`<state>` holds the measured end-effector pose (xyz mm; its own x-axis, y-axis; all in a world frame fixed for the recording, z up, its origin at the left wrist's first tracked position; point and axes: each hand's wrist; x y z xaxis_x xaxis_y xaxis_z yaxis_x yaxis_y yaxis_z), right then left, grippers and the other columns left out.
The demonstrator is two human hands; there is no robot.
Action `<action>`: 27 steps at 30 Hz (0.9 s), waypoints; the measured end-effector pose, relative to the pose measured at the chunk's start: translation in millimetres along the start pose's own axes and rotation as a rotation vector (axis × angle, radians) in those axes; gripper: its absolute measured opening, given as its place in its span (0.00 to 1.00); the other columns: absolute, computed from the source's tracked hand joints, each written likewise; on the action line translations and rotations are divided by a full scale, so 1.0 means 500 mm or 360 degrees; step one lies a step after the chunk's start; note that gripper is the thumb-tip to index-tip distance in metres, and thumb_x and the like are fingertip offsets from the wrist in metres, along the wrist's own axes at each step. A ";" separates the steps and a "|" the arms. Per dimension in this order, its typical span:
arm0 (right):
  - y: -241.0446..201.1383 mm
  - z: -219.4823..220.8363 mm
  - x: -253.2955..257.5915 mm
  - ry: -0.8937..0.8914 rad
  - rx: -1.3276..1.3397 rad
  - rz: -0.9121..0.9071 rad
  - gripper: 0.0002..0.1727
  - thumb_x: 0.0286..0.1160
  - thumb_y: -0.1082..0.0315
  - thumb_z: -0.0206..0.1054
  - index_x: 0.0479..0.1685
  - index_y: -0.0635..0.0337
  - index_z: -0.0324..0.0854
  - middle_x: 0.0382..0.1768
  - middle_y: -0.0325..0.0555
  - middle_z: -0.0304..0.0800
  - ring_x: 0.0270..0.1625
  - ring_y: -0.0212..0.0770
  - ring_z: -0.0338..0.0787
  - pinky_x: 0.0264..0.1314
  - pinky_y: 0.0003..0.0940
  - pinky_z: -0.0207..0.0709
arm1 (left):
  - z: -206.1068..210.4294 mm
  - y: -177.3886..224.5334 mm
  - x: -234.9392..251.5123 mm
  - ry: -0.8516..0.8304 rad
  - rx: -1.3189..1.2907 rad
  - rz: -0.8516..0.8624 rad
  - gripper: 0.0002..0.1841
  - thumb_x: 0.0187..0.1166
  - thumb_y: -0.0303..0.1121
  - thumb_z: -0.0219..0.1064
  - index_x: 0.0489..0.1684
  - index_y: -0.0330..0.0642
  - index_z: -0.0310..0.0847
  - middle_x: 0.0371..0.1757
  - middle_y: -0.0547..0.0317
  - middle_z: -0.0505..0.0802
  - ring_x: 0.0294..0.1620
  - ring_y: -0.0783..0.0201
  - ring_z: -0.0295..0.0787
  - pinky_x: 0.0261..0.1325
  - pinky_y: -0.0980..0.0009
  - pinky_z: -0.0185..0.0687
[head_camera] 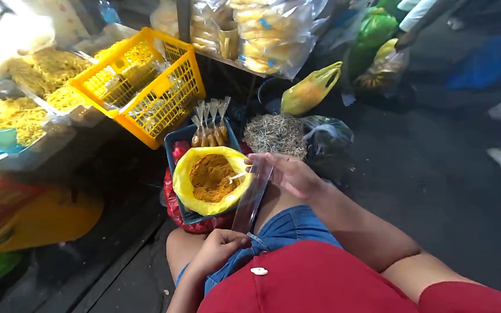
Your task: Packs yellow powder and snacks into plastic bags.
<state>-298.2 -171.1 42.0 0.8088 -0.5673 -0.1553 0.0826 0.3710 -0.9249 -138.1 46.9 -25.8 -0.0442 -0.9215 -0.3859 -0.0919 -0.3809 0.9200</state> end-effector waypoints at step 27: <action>0.226 0.078 0.216 -0.0062 -0.1702 -0.0283 0.15 0.91 0.70 0.54 0.62 0.67 0.83 0.59 0.62 0.89 0.62 0.58 0.90 0.69 0.56 0.81 | -0.056 -0.160 -0.033 0.1435 0.0689 0.0433 0.10 0.77 0.26 0.70 0.49 0.27 0.84 0.43 0.48 0.93 0.44 0.67 0.92 0.54 0.70 0.89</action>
<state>-178.9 -161.7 -65.6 0.8547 -0.5190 0.0043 -0.3349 -0.5578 -0.7594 -102.2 90.5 -90.8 0.6278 -0.7549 0.1896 -0.5481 -0.2558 0.7964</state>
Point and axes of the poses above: each hand's wrist, its own x-axis towards the middle knuckle, its own z-axis out of the palm, y = z × x
